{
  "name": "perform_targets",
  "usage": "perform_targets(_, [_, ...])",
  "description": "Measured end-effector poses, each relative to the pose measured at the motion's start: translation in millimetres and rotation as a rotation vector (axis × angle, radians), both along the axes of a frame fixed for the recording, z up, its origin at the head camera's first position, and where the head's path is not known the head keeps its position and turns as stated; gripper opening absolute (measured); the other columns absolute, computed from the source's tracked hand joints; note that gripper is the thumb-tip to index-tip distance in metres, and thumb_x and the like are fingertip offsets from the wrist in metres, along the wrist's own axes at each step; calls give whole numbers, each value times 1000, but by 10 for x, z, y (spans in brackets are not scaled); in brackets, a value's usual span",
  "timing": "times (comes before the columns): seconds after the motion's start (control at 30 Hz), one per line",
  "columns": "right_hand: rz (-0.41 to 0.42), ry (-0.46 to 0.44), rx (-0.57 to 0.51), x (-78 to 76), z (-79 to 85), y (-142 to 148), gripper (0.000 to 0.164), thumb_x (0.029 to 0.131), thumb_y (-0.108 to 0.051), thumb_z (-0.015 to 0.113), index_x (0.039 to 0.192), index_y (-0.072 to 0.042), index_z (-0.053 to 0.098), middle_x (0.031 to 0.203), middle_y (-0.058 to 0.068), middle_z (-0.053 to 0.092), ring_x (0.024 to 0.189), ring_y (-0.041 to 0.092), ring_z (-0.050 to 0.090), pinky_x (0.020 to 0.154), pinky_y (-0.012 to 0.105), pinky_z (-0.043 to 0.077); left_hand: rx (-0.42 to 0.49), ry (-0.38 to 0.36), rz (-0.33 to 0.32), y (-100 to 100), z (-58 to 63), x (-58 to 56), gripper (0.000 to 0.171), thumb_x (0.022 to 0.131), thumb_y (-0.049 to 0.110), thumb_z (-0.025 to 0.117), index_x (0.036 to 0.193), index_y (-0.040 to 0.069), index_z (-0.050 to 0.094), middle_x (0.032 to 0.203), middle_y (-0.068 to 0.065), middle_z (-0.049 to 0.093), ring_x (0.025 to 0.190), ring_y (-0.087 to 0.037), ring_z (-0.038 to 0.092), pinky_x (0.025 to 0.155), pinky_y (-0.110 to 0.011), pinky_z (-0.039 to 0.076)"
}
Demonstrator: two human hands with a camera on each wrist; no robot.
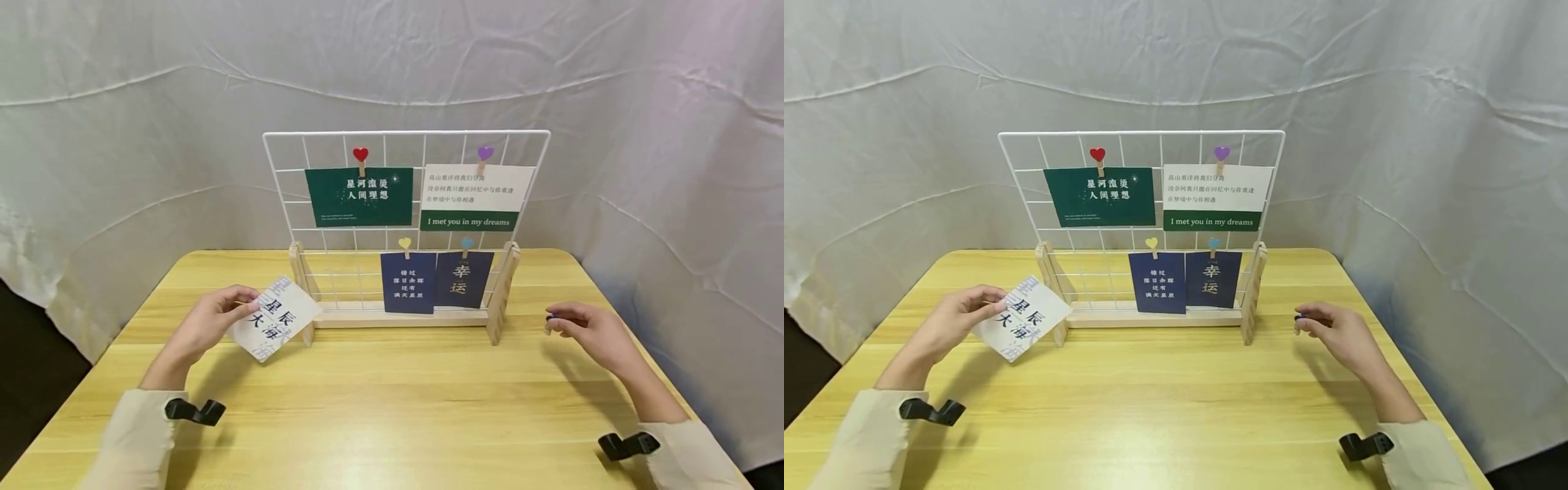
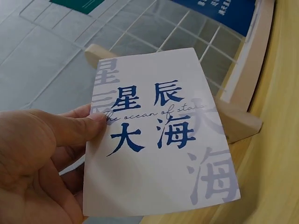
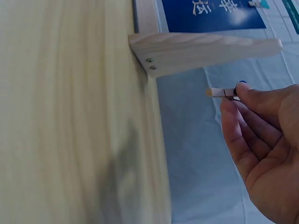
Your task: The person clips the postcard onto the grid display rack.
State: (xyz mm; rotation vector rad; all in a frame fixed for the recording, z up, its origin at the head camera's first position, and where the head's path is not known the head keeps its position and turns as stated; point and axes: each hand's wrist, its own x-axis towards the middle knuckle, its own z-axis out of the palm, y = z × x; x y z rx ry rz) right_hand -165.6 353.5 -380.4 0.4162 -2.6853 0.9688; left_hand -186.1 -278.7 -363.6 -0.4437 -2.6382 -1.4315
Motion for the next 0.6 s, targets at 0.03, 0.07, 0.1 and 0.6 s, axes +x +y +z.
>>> perform_targets(0.03, [5, -4, -2, -2, 24, -24, 21, 95, -18, 67, 110, -4, 70, 87, 2, 72, 77, 9, 67, 67, 17, 53, 3, 8, -1, 17, -5, 1, 22, 98, 12, 61, 115, -3, 63, 103, -15, 64, 85, -10, 59, 70, -22, 49])
perform_targets(0.07, [11, -9, -8, -5, 45, -46, 22, 94, -18, 67, 110, -4, 70, 87, 2, 72, 78, 9, 67, 67, 18, 53, 7, 9, -1, 32, -9, 6, 22, 98, 11, 60, 115, -3, 62, 104, -16, 64, 85, -10, 60, 70, -22, 49])
perform_targets(0.1, [19, -10, -8, -7, 64, -69, 21, 94, -18, 67, 109, -3, 71, 88, 2, 72, 78, 8, 67, 67, 18, 53, 13, 9, -2, 47, -14, 8, 23, 98, 11, 60, 116, -3, 62, 104, -16, 64, 85, -10, 60, 70, -23, 50])
perform_targets(0.6, [51, 10, 95, -80, 305, -412, 21, 95, -29, 67, 106, -13, 75, 102, 2, 72, 84, 15, 65, 67, 28, 53, 52, 20, 3, 255, 61, 52, 26, 99, 15, 60, 116, -4, 62, 107, -21, 67, 89, -10, 62, 74, -22, 52])
